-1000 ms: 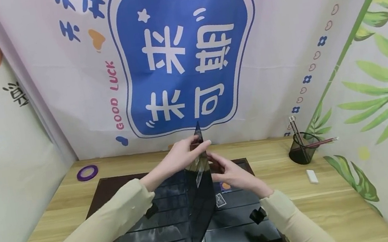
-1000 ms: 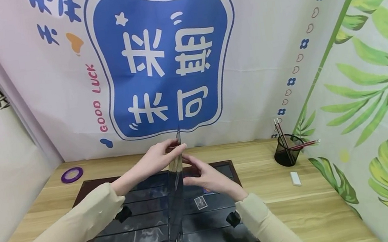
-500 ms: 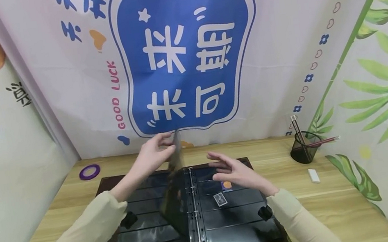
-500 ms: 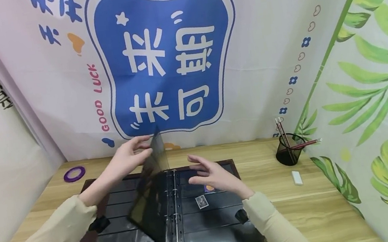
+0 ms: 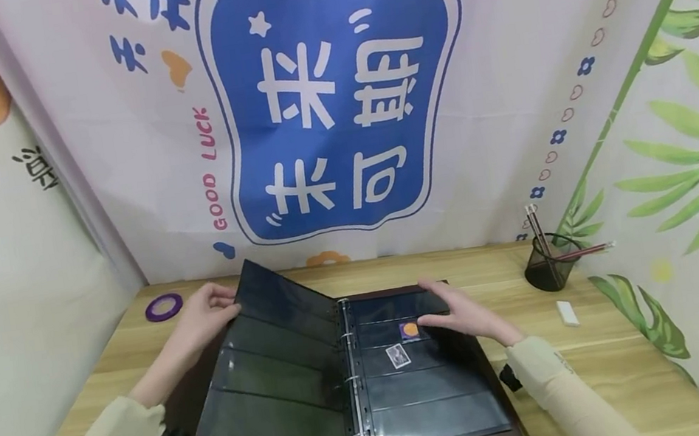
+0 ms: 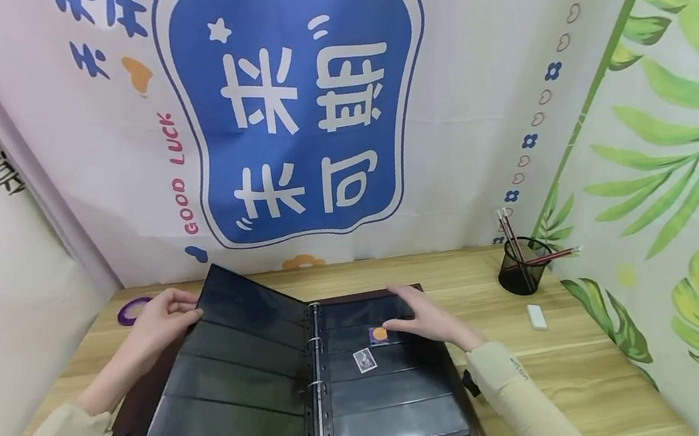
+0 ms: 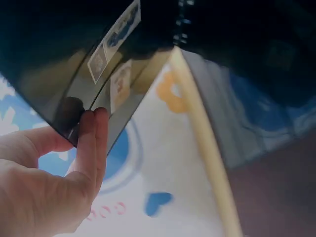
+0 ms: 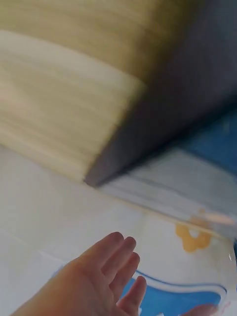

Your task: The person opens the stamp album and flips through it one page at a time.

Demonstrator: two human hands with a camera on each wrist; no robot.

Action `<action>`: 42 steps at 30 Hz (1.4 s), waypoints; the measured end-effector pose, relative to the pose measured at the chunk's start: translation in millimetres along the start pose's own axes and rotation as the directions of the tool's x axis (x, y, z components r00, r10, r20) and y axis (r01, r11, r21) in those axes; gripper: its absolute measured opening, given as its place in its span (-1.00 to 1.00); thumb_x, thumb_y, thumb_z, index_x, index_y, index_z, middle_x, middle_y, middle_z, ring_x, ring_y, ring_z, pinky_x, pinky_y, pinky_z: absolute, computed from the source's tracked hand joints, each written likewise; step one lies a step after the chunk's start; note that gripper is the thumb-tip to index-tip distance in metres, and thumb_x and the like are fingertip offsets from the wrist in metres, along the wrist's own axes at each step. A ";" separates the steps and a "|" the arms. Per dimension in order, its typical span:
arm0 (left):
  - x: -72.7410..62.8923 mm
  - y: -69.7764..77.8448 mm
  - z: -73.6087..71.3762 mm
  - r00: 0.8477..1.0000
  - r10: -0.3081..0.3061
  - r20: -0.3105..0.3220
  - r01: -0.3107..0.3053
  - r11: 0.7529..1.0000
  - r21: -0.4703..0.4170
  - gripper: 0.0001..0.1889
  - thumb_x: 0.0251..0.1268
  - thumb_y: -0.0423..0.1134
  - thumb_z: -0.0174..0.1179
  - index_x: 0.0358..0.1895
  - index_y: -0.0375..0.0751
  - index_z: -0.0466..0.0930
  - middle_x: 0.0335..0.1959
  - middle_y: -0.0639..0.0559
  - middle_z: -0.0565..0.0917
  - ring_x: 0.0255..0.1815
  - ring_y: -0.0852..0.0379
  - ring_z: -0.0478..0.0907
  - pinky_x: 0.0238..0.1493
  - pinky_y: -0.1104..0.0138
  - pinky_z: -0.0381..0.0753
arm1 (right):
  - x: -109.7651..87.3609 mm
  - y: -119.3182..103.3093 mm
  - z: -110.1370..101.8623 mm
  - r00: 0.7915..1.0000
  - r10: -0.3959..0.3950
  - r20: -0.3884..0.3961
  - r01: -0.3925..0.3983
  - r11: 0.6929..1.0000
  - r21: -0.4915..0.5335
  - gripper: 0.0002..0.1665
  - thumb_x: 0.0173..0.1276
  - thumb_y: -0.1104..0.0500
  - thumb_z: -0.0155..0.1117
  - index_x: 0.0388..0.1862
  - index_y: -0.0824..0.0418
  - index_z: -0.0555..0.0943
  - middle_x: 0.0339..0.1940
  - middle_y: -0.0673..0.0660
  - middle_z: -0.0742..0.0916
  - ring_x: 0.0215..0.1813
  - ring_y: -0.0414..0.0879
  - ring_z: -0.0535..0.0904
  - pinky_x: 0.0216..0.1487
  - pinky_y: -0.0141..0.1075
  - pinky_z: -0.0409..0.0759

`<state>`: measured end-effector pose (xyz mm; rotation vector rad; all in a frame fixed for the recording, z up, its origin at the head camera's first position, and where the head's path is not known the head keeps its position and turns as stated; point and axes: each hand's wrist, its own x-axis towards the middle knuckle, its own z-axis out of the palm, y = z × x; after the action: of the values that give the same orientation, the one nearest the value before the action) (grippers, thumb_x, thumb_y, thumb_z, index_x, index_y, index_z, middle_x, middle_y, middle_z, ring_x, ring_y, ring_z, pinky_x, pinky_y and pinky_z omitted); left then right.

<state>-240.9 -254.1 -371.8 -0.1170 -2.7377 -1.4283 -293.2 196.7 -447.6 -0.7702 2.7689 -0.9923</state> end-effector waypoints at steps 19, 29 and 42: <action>-19.4 -91.8 12.0 0.988 -0.151 0.035 0.149 0.986 0.070 -0.63 0.33 -0.31 0.25 0.00 -0.60 0.48 -0.09 -0.48 0.68 -0.17 -0.12 0.71 -0.15 0.10 0.72 | -4.0 43.0 -0.3 0.988 0.087 0.129 -0.061 0.979 -0.192 0.21 0.16 -0.18 0.49 0.55 0.42 0.13 0.58 0.44 0.18 0.59 0.40 0.06 0.49 0.30 0.14; -24.3 -95.5 35.4 0.993 0.087 -0.083 -0.055 0.943 0.329 -0.67 0.10 -0.39 0.39 -0.08 -0.48 0.60 -0.16 -0.38 0.69 -0.20 -0.21 0.67 -0.21 0.00 0.66 | 0.2 53.9 -3.2 0.987 0.051 0.152 -0.023 0.983 -0.184 0.40 0.04 -0.22 0.56 0.60 0.38 0.00 0.62 0.44 0.03 0.62 0.40 -0.10 0.50 0.30 0.11; -26.7 -100.2 56.1 0.924 0.305 0.230 -0.379 0.810 0.448 -0.22 0.35 0.08 0.22 0.44 -0.40 0.30 0.49 -0.39 0.29 0.50 -0.43 0.18 0.35 -0.32 0.26 | 4.2 61.5 0.3 0.976 0.101 0.195 -0.060 0.977 -0.204 0.41 0.06 -0.28 0.52 0.61 0.36 -0.04 0.65 0.35 0.02 0.65 0.32 -0.11 0.56 0.23 0.04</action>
<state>-224.1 -266.3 -487.8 -0.6789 -2.8923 -0.6360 -323.1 235.0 -485.6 -0.7301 2.7198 -0.5930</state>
